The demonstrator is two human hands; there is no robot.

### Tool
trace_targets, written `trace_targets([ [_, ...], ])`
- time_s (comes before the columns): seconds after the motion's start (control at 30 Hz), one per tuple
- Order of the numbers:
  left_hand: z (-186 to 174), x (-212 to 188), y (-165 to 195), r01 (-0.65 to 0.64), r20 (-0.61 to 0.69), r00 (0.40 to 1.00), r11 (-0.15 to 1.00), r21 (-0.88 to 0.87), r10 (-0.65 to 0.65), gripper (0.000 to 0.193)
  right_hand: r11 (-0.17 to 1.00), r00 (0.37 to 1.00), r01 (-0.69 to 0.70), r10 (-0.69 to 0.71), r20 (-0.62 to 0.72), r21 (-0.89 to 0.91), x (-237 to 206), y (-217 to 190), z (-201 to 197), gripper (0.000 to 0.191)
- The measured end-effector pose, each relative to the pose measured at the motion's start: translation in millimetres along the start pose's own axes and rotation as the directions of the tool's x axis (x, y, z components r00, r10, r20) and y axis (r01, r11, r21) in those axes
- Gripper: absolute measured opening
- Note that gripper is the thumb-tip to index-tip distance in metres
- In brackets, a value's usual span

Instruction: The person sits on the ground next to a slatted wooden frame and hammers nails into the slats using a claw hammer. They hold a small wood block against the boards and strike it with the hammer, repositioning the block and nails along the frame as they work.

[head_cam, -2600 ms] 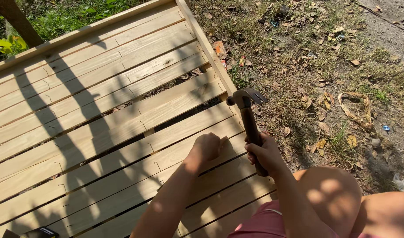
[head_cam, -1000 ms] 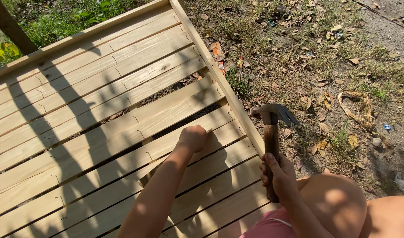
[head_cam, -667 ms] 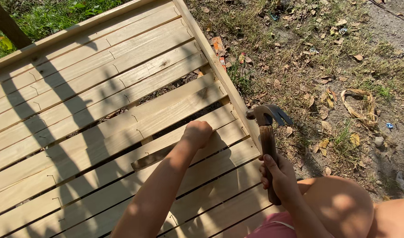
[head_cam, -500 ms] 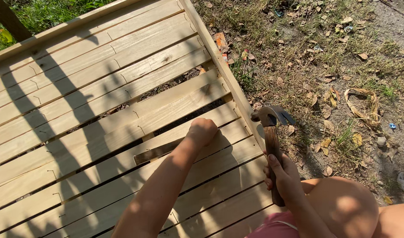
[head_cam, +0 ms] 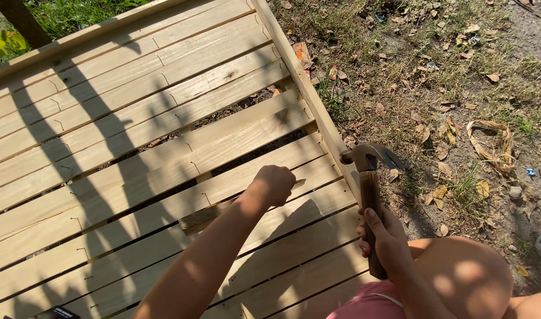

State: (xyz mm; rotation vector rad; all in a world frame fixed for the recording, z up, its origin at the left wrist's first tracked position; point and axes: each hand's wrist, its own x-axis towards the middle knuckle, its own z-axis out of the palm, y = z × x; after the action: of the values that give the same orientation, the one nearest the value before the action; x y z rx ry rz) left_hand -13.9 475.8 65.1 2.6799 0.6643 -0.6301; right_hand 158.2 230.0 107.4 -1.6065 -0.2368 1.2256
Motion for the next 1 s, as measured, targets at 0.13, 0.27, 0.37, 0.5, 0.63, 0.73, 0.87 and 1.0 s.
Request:
trace_targets([
  [0.13,13.7,-3.3,14.0,0.014,0.040,0.999,1.000,0.026,-0.015,0.010,0.998,0.996,0.049,-0.046,0.081,-0.037,0.1,4.2,4.9,0.032],
  [0.27,29.9,-2.5,16.1,0.016,-0.042,0.999,1.000,-0.003,-0.016,0.014,0.995,0.996,0.033,-0.025,0.091,-0.094,-0.3,4.1,7.7,0.032],
  [0.37,33.1,-0.9,13.5,0.035,-0.057,0.998,0.999,-0.003,-0.035,0.015,0.995,0.996,0.035,-0.028,0.084,-0.091,1.7,4.5,7.8,0.034],
  [0.5,28.0,0.9,13.0,0.040,-0.026,0.999,0.999,0.012,-0.040,0.015,0.997,0.998,0.066,-0.066,0.014,-0.043,4.3,6.6,2.4,0.036],
  [0.63,23.9,1.6,19.0,0.044,-0.002,0.999,0.999,0.001,-0.044,0.018,0.972,0.972,0.233,-0.233,0.036,0.000,3.6,7.6,-5.4,0.040],
  [0.73,23.6,1.9,22.8,0.056,-0.008,0.998,0.998,0.022,-0.056,0.017,0.926,0.925,0.377,-0.375,0.059,-0.009,3.2,7.5,-6.7,0.039],
  [0.87,22.4,4.1,24.0,0.039,-0.043,0.998,0.999,-0.004,-0.039,0.020,0.950,0.947,0.308,-0.302,0.113,-0.041,5.5,7.6,-2.9,0.034],
  [1.0,19.8,8.0,28.0,0.070,-0.004,0.998,0.997,-0.019,-0.070,0.021,0.979,0.995,0.094,-0.090,0.030,-0.182,5.6,9.7,4.3,0.028],
])
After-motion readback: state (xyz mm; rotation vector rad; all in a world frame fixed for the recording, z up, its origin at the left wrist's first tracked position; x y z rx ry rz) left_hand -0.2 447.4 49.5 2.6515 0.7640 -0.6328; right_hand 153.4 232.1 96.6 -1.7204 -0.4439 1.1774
